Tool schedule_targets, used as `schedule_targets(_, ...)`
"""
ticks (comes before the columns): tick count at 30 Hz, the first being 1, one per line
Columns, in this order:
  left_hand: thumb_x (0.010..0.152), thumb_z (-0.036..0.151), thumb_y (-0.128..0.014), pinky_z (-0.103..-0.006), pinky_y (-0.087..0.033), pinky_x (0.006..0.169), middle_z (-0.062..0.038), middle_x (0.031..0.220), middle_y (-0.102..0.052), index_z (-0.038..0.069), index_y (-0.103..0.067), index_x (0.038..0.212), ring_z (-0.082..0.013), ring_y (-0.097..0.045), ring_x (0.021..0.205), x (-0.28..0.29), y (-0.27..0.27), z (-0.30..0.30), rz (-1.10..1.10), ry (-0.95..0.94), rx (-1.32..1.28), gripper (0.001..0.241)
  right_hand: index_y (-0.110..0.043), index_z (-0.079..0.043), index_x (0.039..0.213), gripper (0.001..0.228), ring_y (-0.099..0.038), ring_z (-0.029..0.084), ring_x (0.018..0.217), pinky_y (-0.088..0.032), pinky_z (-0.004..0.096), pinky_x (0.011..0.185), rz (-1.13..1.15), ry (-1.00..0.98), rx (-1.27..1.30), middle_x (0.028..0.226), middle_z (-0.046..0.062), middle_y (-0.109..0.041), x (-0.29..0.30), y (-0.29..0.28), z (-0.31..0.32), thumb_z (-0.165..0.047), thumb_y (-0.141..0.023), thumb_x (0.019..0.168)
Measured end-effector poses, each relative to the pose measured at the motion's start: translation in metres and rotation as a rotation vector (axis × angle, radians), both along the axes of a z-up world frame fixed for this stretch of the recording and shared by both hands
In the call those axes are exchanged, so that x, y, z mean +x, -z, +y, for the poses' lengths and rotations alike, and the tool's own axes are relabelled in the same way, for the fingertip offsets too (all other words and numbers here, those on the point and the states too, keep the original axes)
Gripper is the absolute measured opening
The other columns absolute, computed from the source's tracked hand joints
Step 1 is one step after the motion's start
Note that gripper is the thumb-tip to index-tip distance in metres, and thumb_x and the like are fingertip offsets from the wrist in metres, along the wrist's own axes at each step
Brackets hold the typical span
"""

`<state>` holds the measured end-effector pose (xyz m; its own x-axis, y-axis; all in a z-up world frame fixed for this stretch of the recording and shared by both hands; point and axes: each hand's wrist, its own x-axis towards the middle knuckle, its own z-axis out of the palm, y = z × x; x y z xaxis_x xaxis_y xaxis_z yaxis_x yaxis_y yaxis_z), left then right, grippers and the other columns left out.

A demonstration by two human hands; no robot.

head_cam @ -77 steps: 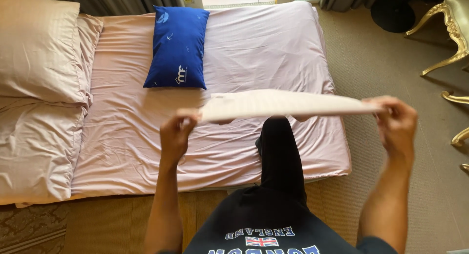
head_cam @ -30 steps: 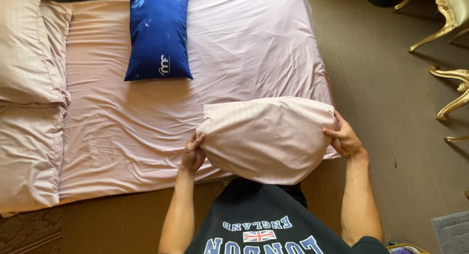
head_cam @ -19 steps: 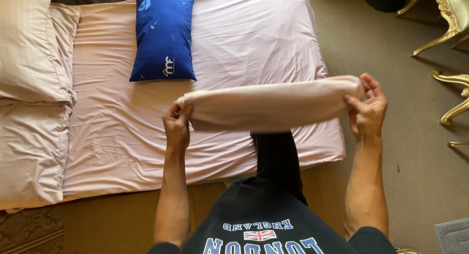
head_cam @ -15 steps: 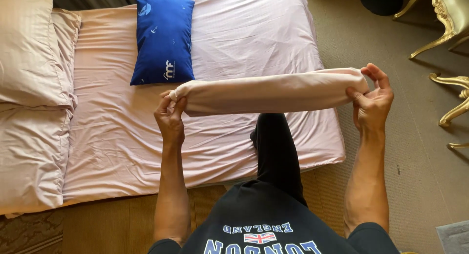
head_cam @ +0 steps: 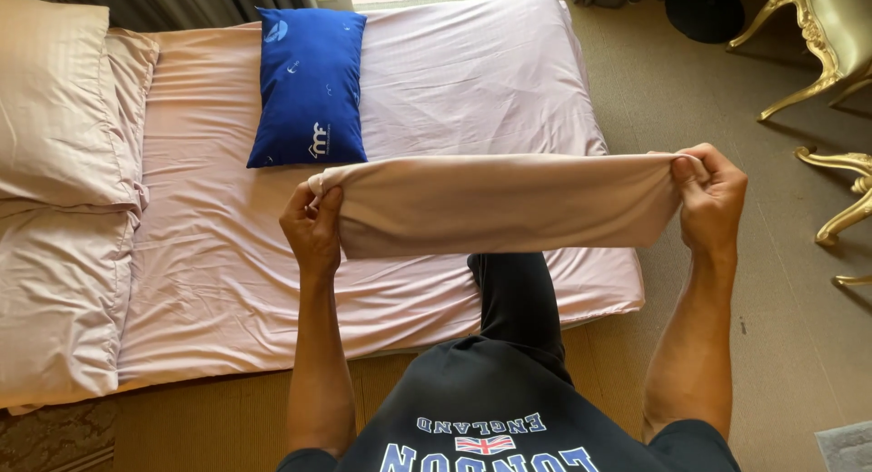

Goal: The person puts a light pink pillowcase onto a blue pillow by hand, smoothing and adjusting the fabric. They then fold the removed pillowcase and place it on the bed. The person repeats the process with a second blue pillow, placing the finished pillows at the head of the bed.

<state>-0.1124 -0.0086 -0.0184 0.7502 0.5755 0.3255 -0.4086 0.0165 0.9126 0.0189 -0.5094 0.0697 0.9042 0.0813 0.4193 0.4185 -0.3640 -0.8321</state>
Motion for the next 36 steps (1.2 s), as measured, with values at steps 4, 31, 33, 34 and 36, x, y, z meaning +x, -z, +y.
schedule_targets(4, 0.1, 0.012, -0.072, -0.0191, -0.047, 0.068, 0.003, 0.094, -0.068, 0.002, -0.07, 0.11, -0.0051, -0.06, 0.08, -0.023, -0.034, -0.026, -0.008, 0.024, 0.005, 0.014, -0.07, 0.002, 0.104, 0.02, -0.049, 0.008, 0.075, -0.039, 0.021, 0.066, 0.059, 0.076, 0.078, 0.085, 0.002, -0.062, -0.004, 0.008, -0.009, -0.016, -0.068, 0.114)
schedule_targets(31, 0.1, 0.058, -0.046, -0.0481, -0.038, 0.099, -0.017, 0.172, -0.025, 0.01, -0.018, 0.165, -0.0408, -0.04, 0.123, 0.026, 0.198, -0.182, 0.58, 0.401, 0.108, 0.085, -0.025, -0.004, 0.161, 0.085, -0.023, 0.032, 0.155, -0.02, 0.04, 0.125, 0.497, -0.386, 0.011, 0.167, 0.02, -0.027, -0.019, 0.221, 0.082, -0.063, -0.03, 0.101)
schedule_targets(33, 0.099, 0.066, -0.045, -0.0461, -0.024, 0.126, -0.02, 0.17, -0.019, 0.006, -0.013, 0.164, -0.0378, -0.024, 0.156, 0.018, 0.213, -0.192, 0.527, 0.608, 0.043, 0.094, -0.031, 0.0, 0.159, 0.08, -0.032, 0.032, 0.155, -0.027, 0.039, 0.126, 0.431, -0.289, -0.031, 0.166, 0.022, -0.034, -0.023, 0.228, 0.064, -0.06, -0.039, 0.106)
schedule_targets(34, 0.099, 0.066, -0.045, -0.0461, -0.024, 0.126, -0.02, 0.17, -0.019, 0.006, -0.013, 0.164, -0.0378, -0.024, 0.156, 0.024, 0.203, -0.181, 0.527, 0.617, 0.047, 0.094, -0.031, 0.0, 0.159, 0.08, -0.032, 0.032, 0.155, -0.027, 0.039, 0.126, 0.43, -0.28, -0.028, 0.166, 0.022, -0.034, -0.026, 0.221, 0.06, -0.06, -0.039, 0.106)
schedule_targets(36, 0.097, 0.061, -0.043, -0.0488, -0.027, 0.118, -0.019, 0.17, -0.021, 0.01, -0.018, 0.163, -0.0376, -0.027, 0.152, 0.034, 0.182, -0.162, 0.649, 0.441, 0.274, 0.088, -0.043, 0.001, 0.152, 0.074, -0.055, 0.032, 0.133, -0.05, 0.038, 0.105, 0.416, -0.029, -0.17, 0.151, 0.023, -0.051, -0.035, 0.207, 0.049, -0.052, -0.055, 0.101)
